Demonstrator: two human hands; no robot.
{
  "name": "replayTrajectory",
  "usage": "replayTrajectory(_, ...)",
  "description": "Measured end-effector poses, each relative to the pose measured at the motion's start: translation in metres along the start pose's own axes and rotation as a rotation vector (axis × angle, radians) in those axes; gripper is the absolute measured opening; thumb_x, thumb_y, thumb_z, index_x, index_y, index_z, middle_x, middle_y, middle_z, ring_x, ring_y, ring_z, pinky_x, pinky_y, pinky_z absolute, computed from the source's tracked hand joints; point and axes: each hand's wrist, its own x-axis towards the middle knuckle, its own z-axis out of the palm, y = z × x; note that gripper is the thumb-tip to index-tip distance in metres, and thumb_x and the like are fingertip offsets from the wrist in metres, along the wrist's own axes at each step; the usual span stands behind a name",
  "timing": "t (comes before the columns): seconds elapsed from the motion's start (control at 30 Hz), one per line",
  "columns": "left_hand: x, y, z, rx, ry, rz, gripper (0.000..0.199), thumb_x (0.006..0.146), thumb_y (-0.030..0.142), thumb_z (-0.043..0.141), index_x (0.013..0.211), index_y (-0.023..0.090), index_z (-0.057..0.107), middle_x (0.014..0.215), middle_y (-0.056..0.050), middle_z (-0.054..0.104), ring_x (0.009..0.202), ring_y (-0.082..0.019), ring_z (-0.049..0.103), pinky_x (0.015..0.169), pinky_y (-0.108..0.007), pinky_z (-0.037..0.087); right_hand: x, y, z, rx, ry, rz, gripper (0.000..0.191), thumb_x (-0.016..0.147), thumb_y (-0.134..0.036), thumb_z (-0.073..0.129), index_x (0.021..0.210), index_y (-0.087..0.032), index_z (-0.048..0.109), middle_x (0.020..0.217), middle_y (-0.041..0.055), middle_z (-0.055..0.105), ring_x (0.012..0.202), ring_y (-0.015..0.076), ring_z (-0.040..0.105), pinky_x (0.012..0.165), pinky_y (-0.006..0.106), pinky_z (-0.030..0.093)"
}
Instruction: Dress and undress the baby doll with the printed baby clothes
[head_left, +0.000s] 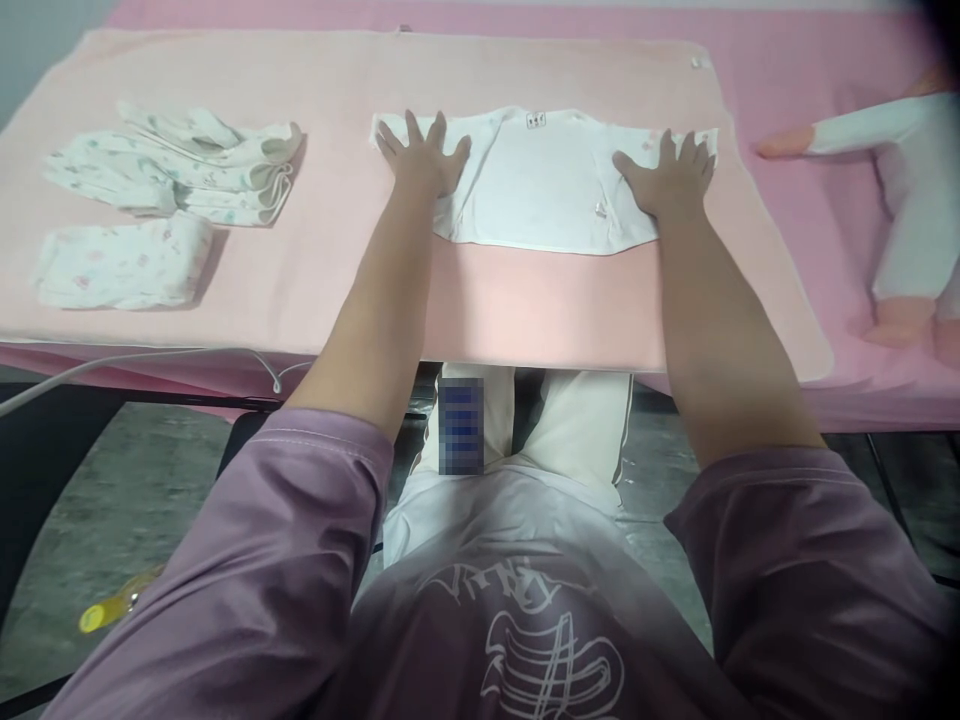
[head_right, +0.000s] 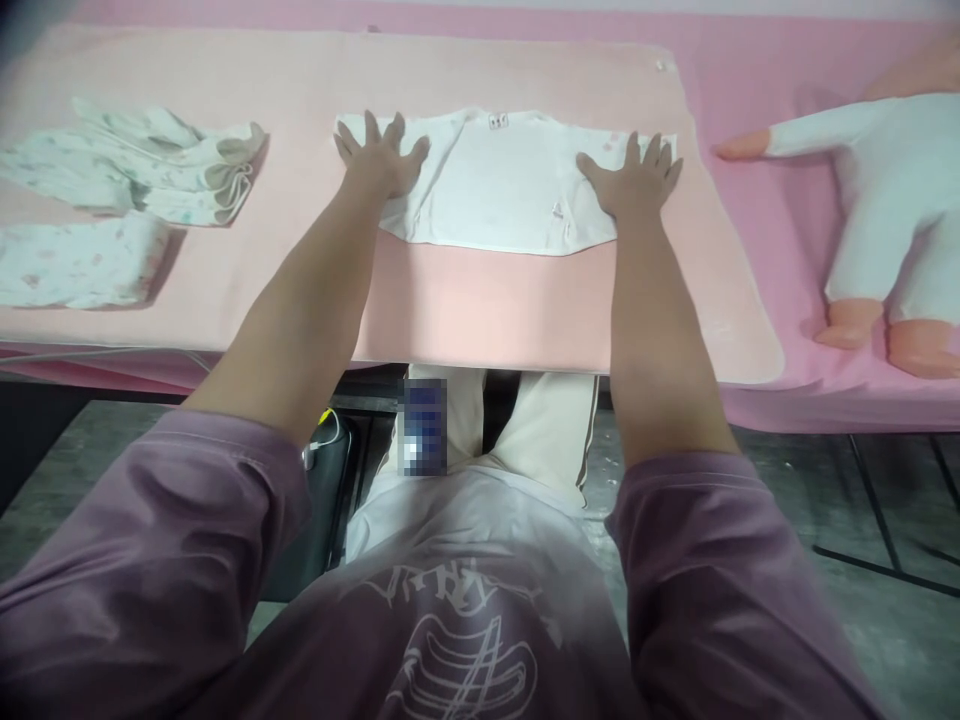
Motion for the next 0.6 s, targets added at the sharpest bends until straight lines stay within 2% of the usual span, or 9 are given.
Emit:
replayTrajectory(0.1, 0.004, -0.017, -0.004, 0.036, -0.005, -0.032, 0.133, 0.070, 0.115, -0.007, 0.179, 0.042, 0.014, 0.190, 0.020, 0.015, 0.162, -0.025, -0.002, 0.139, -0.063, -0.014, 0.002, 0.018, -0.006, -0.011, -0.013, 0.016, 0.122, 0.101, -0.099, 0.037, 0.188, -0.017, 0.013, 0.194, 0.0192, 0.001, 0.182, 0.0395, 0.000, 0.142, 0.070, -0.005)
replayTrajectory(0.23, 0.003, -0.032, -0.010, -0.010, -0.013, -0.067, 0.149, 0.059, 0.120, -0.007, 0.182, 0.037, 0.009, 0.191, 0.017, 0.010, 0.162, -0.026, 0.001, 0.140, -0.060, -0.014, 0.002, 0.027, -0.010, -0.016, -0.016, 0.017, 0.120, 0.102, -0.098, 0.033, 0.188, -0.017, 0.012, 0.194, 0.0185, 0.000, 0.181, 0.0410, 0.000, 0.142, 0.071, -0.005)
replayTrajectory(0.33, -0.001, -0.034, -0.012, -0.013, -0.012, -0.088, 0.140, 0.069, 0.118, 0.000, 0.182, 0.037, 0.008, 0.191, 0.020, 0.007, 0.163, -0.025, 0.000, 0.143, -0.056, -0.015, -0.001, 0.024, -0.011, -0.044, -0.022, 0.023, 0.122, 0.102, -0.099, 0.030, 0.188, -0.016, 0.009, 0.194, 0.0204, -0.004, 0.182, 0.0408, -0.001, 0.142, 0.071, -0.004)
replayTrajectory(0.47, 0.001, -0.032, -0.010, 0.008, 0.013, -0.082, 0.126, 0.083, 0.111, 0.008, 0.183, 0.034, 0.009, 0.192, 0.019, 0.007, 0.167, -0.028, -0.004, 0.143, -0.059, -0.013, -0.004, 0.020, -0.012, -0.046, -0.022, 0.075, 0.122, 0.102, -0.098, 0.033, 0.188, -0.015, 0.009, 0.194, 0.0197, -0.004, 0.182, 0.0387, -0.003, 0.145, 0.063, -0.005)
replayTrajectory(0.53, 0.004, -0.028, -0.010, 0.063, 0.010, -0.104, 0.118, 0.090, 0.106, 0.008, 0.184, 0.034, 0.010, 0.192, 0.019, 0.009, 0.166, -0.025, -0.006, 0.143, -0.056, -0.014, -0.003, 0.021, -0.011, -0.080, -0.012, 0.090, 0.123, 0.102, -0.098, 0.033, 0.188, -0.013, 0.009, 0.194, 0.0205, -0.004, 0.182, 0.0393, -0.003, 0.145, 0.065, -0.006)
replayTrajectory(0.6, 0.008, -0.021, -0.010, 0.162, -0.005, -0.119, 0.102, 0.102, 0.093, 0.009, 0.184, 0.032, 0.007, 0.192, 0.019, 0.006, 0.167, -0.020, -0.008, 0.142, -0.053, -0.020, 0.000, 0.021, -0.008, -0.130, 0.008, 0.043, 0.118, 0.105, -0.095, 0.029, 0.188, -0.013, 0.007, 0.194, 0.0194, -0.008, 0.182, 0.0392, -0.007, 0.142, 0.070, -0.013)
